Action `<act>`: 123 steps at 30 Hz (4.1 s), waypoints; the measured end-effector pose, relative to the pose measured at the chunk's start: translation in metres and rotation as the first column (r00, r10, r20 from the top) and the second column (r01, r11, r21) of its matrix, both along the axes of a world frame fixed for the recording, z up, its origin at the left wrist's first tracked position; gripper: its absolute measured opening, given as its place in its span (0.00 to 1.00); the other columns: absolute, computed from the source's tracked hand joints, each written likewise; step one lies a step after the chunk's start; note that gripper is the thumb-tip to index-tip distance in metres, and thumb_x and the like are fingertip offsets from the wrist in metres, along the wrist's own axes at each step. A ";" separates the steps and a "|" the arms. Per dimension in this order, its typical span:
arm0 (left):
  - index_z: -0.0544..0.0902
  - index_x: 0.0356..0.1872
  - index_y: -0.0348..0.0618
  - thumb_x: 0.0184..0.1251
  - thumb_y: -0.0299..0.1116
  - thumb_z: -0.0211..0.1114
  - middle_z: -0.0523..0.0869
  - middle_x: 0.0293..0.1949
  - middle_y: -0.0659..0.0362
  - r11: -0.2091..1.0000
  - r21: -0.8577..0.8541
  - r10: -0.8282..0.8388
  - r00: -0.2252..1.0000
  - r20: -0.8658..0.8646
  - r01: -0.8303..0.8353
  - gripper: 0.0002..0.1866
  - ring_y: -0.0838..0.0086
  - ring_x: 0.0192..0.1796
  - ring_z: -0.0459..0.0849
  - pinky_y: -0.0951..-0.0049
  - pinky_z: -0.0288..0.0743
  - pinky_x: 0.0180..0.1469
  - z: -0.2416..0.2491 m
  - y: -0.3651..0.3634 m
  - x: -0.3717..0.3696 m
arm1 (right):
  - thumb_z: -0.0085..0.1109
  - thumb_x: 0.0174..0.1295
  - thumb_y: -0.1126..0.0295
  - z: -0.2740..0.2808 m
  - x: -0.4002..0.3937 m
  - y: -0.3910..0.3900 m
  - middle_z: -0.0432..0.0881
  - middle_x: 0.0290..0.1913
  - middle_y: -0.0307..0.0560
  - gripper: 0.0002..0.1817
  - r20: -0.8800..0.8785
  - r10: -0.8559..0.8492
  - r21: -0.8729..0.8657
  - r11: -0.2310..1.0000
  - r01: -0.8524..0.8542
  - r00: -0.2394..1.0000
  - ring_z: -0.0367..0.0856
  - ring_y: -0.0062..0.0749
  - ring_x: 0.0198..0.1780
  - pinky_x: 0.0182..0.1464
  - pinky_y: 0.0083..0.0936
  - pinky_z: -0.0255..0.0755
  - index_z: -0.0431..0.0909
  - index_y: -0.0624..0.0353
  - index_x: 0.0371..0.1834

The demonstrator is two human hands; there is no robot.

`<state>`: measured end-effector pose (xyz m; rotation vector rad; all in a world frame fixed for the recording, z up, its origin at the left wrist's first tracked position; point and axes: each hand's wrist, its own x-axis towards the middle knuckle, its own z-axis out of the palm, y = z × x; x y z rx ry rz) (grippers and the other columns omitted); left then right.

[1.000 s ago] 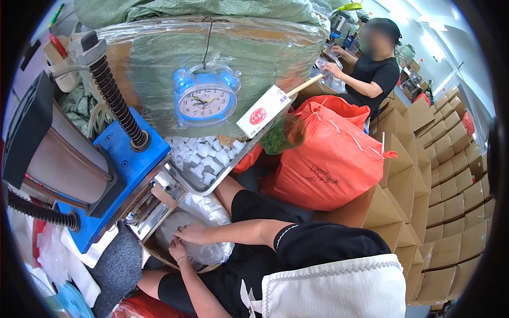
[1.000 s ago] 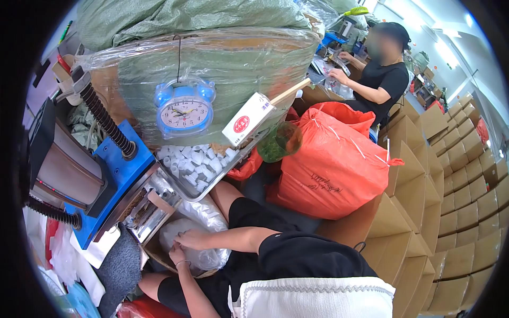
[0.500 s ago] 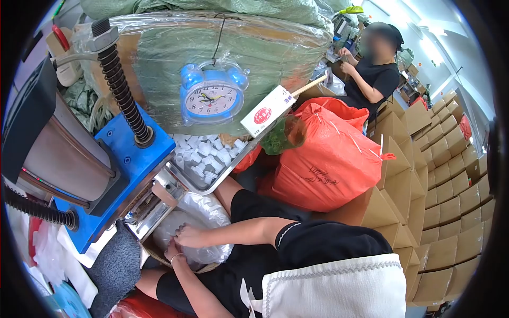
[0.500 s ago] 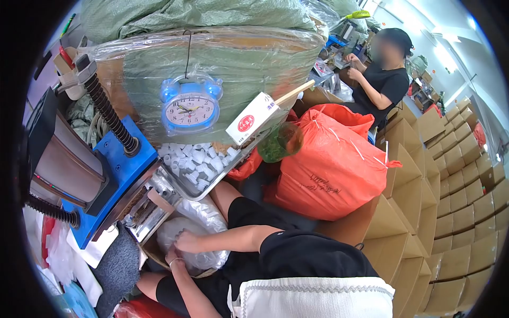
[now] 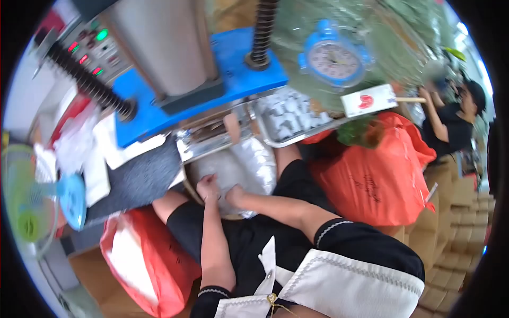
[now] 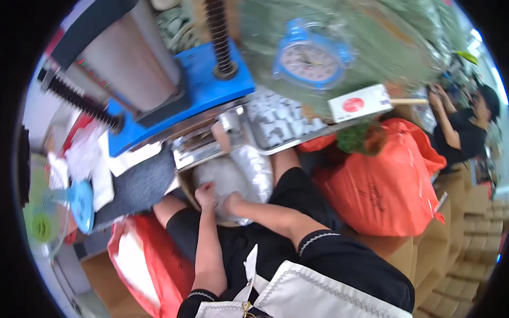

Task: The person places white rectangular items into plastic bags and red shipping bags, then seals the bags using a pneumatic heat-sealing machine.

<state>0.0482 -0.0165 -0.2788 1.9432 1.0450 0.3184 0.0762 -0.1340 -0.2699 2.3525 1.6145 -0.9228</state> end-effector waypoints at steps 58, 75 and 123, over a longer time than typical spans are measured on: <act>0.81 0.35 0.40 0.60 0.26 0.68 0.80 0.31 0.66 -0.006 0.310 0.292 0.295 0.910 -0.951 0.05 0.83 0.34 0.76 0.82 0.70 0.39 0.460 -0.137 -0.439 | 0.47 0.68 0.76 0.323 -0.026 0.001 0.77 0.53 0.49 0.23 -0.642 0.434 0.709 0.650 0.274 0.632 0.76 0.23 0.40 0.46 0.18 0.71 0.62 0.61 0.67; 0.85 0.20 0.48 0.53 0.43 0.63 0.84 0.23 0.56 0.840 0.538 0.035 0.982 -0.187 0.073 0.12 0.63 0.28 0.85 0.65 0.76 0.27 0.225 -0.109 -0.217 | 0.50 0.69 0.70 0.227 0.034 -0.072 0.82 0.42 0.45 0.14 -0.778 -0.002 0.350 0.829 0.436 0.629 0.78 0.21 0.34 0.39 0.17 0.72 0.74 0.63 0.55; 0.81 0.31 0.36 0.63 0.26 0.65 0.83 0.28 0.60 0.669 -0.735 0.169 0.940 0.295 0.111 0.04 0.81 0.26 0.79 0.80 0.73 0.27 0.079 -0.175 0.115 | 0.56 0.60 0.73 0.070 0.153 -0.134 0.81 0.36 0.40 0.06 -0.976 -0.022 -0.195 -0.347 0.917 -0.216 0.78 0.29 0.35 0.36 0.24 0.72 0.79 0.60 0.38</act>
